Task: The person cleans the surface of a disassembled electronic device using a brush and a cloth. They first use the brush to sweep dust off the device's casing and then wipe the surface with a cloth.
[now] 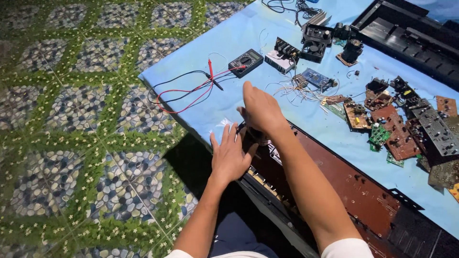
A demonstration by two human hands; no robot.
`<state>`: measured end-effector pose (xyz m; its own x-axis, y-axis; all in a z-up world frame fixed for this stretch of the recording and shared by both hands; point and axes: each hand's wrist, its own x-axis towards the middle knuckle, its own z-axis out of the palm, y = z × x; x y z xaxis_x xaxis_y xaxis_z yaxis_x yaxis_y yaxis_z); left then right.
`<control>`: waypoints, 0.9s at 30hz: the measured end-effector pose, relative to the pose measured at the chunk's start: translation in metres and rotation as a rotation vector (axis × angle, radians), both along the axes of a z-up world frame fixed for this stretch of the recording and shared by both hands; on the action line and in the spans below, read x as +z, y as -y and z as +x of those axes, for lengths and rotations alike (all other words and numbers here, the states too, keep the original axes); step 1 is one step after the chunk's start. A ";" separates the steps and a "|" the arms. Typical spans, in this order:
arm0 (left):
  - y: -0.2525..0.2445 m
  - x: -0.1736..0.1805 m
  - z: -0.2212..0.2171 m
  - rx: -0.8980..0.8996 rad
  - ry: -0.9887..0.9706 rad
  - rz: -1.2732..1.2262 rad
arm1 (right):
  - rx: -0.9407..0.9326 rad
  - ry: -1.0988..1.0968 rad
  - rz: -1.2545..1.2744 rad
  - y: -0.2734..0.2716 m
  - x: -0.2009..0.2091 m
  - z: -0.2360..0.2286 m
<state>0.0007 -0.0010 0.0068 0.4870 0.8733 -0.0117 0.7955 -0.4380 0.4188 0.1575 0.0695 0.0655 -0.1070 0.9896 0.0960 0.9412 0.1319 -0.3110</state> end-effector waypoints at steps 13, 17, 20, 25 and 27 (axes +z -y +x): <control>-0.004 -0.010 -0.002 -0.016 0.003 0.035 | 0.063 -0.096 -0.019 0.004 0.011 0.006; -0.003 -0.012 -0.003 -0.017 0.002 0.032 | 0.075 -0.146 -0.019 0.016 0.031 0.002; -0.005 -0.018 -0.002 -0.013 0.000 0.045 | 0.067 -0.167 0.039 0.020 0.044 0.004; -0.002 -0.014 -0.003 -0.005 0.008 0.053 | 0.042 -0.207 0.060 0.015 0.037 0.008; -0.003 -0.015 -0.002 -0.004 0.022 0.050 | 0.052 -0.299 0.051 0.011 0.029 0.005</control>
<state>-0.0012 0.0023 -0.0083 0.4901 0.8706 0.0429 0.7844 -0.4619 0.4140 0.1622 0.0581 0.0947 -0.1173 0.9765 0.1805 0.8004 0.2006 -0.5650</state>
